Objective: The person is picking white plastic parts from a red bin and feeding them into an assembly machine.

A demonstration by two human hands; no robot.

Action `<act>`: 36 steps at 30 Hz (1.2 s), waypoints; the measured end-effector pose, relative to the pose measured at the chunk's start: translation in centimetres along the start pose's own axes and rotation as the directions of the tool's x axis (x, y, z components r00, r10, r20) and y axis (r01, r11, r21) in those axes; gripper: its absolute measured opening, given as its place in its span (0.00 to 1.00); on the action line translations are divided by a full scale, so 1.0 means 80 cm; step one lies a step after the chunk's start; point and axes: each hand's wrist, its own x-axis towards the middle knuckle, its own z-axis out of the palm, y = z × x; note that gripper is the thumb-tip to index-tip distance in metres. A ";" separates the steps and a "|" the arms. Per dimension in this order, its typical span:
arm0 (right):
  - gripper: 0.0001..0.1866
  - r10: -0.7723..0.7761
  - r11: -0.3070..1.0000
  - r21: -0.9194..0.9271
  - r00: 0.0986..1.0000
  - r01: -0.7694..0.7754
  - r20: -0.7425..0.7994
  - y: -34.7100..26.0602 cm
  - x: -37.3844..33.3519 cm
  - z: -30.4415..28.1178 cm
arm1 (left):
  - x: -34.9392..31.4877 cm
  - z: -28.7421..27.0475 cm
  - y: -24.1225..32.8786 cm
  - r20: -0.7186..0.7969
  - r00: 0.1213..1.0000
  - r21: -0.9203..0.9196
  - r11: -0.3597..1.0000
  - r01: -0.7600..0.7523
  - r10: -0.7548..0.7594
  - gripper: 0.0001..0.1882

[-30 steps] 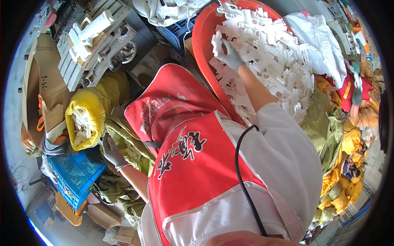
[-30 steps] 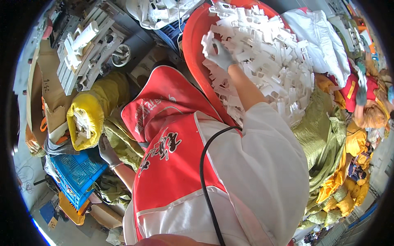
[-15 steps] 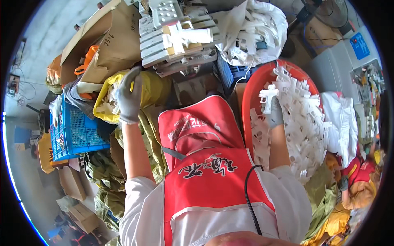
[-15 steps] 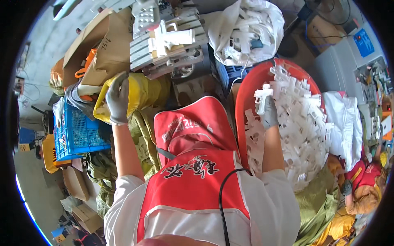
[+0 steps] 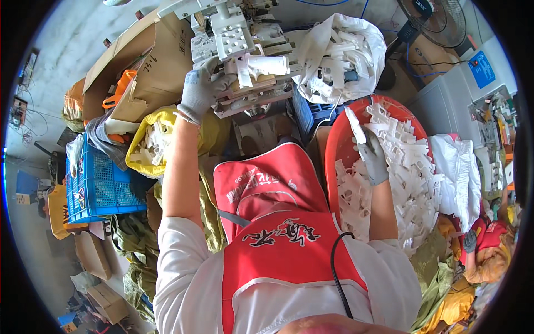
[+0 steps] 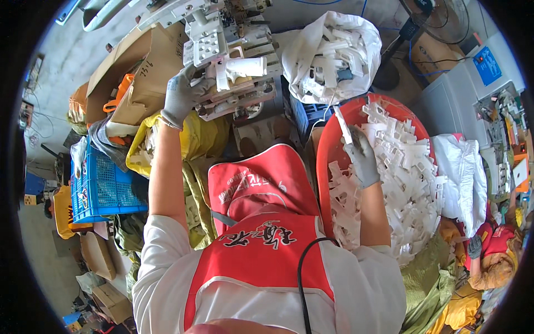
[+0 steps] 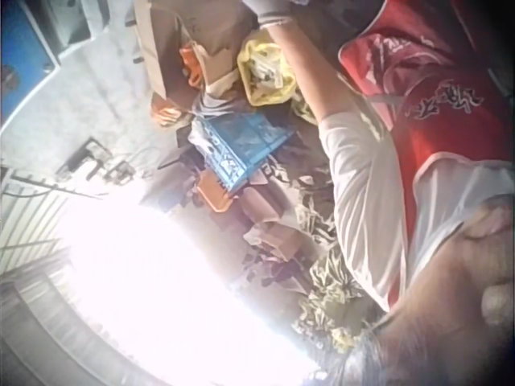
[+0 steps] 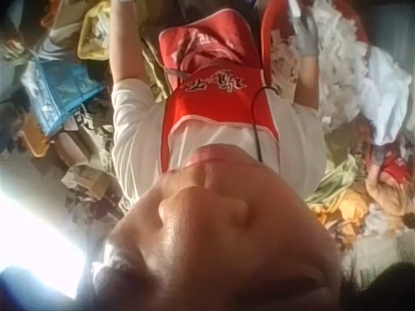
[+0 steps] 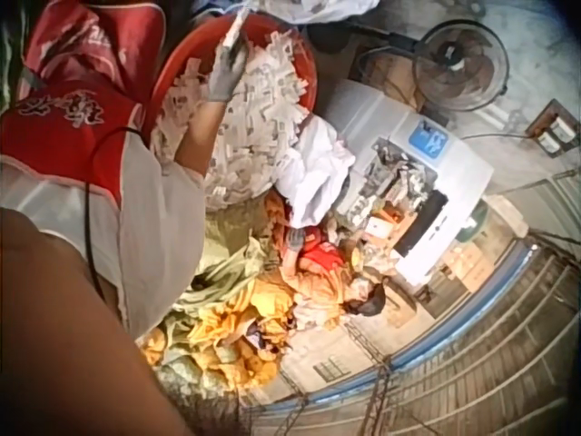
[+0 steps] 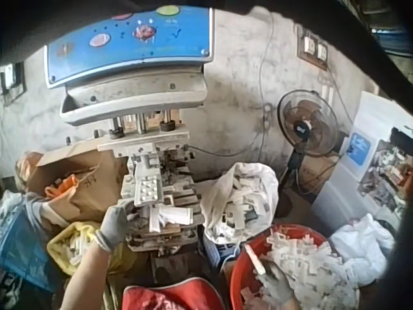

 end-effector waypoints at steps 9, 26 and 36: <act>0.25 -0.395 0.778 -0.403 0.873 0.483 0.285 -0.125 0.108 0.112 | -0.057 -0.021 -0.024 -0.266 0.960 -0.129 0.990 0.059 -0.091 0.18; 0.25 -0.432 -0.092 -0.509 0.427 0.856 0.795 -0.147 0.187 0.235 | -0.380 -0.049 -0.105 -0.430 0.632 -0.471 0.757 0.453 -0.645 0.13; 0.20 -0.105 0.437 -0.838 0.944 0.327 0.314 -0.022 0.090 -0.035 | -0.464 -0.034 -0.158 -0.453 0.533 -0.174 0.657 0.734 -0.715 0.16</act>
